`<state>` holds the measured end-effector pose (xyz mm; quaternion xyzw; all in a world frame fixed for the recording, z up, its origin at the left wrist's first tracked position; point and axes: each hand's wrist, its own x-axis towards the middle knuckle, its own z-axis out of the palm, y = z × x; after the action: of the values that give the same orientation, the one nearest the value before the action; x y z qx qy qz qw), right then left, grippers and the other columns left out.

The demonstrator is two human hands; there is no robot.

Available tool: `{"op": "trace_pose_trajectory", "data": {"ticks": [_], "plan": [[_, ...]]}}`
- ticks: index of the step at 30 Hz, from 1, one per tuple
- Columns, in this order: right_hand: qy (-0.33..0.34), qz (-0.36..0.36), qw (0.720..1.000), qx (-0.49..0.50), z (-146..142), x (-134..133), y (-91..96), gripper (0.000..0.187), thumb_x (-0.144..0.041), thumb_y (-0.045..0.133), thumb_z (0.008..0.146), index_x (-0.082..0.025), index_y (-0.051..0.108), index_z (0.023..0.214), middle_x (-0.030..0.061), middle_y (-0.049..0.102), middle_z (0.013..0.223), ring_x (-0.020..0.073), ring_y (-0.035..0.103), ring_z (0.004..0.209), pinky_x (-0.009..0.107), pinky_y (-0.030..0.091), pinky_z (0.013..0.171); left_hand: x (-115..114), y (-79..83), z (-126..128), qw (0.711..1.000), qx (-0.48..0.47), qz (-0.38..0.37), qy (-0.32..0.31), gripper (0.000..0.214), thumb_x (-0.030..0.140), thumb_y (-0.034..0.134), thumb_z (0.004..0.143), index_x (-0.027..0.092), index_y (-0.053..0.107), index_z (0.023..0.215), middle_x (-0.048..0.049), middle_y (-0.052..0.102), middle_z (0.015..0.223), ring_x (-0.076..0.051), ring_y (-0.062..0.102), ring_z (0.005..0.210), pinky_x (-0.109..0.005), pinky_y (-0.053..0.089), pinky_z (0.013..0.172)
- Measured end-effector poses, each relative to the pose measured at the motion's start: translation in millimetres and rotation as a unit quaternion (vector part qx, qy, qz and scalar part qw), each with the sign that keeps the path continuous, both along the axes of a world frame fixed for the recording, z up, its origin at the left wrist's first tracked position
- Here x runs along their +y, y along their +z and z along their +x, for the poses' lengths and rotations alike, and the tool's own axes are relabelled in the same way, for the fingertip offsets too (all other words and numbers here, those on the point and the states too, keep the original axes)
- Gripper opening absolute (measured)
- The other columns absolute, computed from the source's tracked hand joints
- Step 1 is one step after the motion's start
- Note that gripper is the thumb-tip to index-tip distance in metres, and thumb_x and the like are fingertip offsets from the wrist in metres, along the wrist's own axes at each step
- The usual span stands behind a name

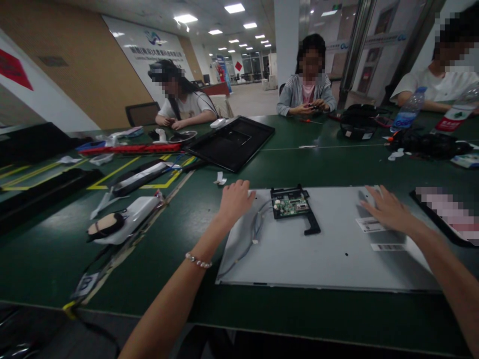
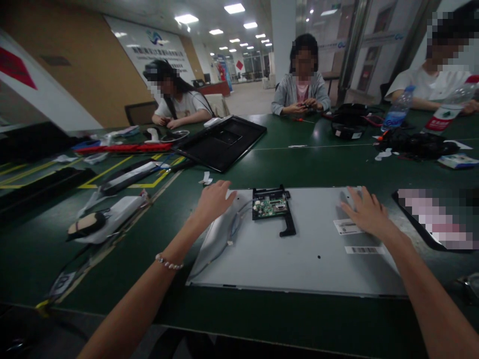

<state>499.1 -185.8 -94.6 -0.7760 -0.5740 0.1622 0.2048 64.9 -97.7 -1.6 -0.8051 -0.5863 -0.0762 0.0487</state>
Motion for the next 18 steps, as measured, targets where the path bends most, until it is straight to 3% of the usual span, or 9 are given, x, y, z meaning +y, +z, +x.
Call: {"op": "trace_pose_trajectory", "data": {"ticks": [3,5,9,13,18], "plan": [[0.005,-0.025,0.997,-0.071,-1,-2,-8.3,0.071,-0.071,0.038,0.086,-0.032,0.04,0.145,0.0095,0.023,0.161,0.0478,0.017,0.144,0.072,0.017,0.109,3,-12.7,7,0.973,-0.127,-0.091,-0.169,0.07,0.048,0.05,0.09,0.008,0.035,0.146,-0.0194,0.039,0.15,-0.027,0.037,0.139,-0.039,0.031,0.114],[0.013,-0.023,0.996,-0.09,1,-2,-9.9,0.072,-0.073,0.034,0.086,-0.034,0.038,0.146,0.0085,0.024,0.161,0.0478,0.019,0.143,0.072,0.021,0.108,4,-18.4,10,0.944,-0.171,-0.166,-0.229,0.086,0.054,0.058,0.085,0.009,0.026,0.151,-0.0195,0.029,0.156,-0.028,0.03,0.143,-0.04,0.026,0.117],[0.021,-0.031,0.993,-0.108,7,0,-9.4,0.077,-0.077,0.029,0.086,-0.032,0.037,0.148,0.0106,0.022,0.161,0.0496,0.02,0.142,0.072,0.023,0.107,4,-19.4,15,0.912,-0.215,-0.234,-0.259,0.095,0.052,0.067,0.077,0.012,0.024,0.153,-0.0197,0.032,0.154,-0.031,0.036,0.139,-0.046,0.027,0.116],[0.029,-0.031,0.99,-0.131,9,1,-8.5,0.077,-0.077,0.026,0.087,-0.032,0.035,0.149,0.0114,0.024,0.161,0.0492,0.023,0.142,0.071,0.025,0.106,-6,-18.0,27,0.906,-0.232,-0.23,-0.268,0.094,0.051,0.069,0.076,0.013,0.028,0.152,-0.0198,0.036,0.151,-0.033,0.038,0.137,-0.048,0.028,0.115],[0.024,-0.045,0.985,-0.163,8,2,-7.0,0.074,-0.071,0.02,0.091,-0.031,0.033,0.151,0.0134,0.021,0.161,0.0494,0.026,0.14,0.068,0.029,0.106,-27,-22.8,49,0.9,-0.203,-0.225,-0.312,0.096,0.054,0.066,0.078,0.015,0.022,0.153,-0.0198,0.03,0.155,-0.035,0.031,0.141,-0.05,0.024,0.117]]}}
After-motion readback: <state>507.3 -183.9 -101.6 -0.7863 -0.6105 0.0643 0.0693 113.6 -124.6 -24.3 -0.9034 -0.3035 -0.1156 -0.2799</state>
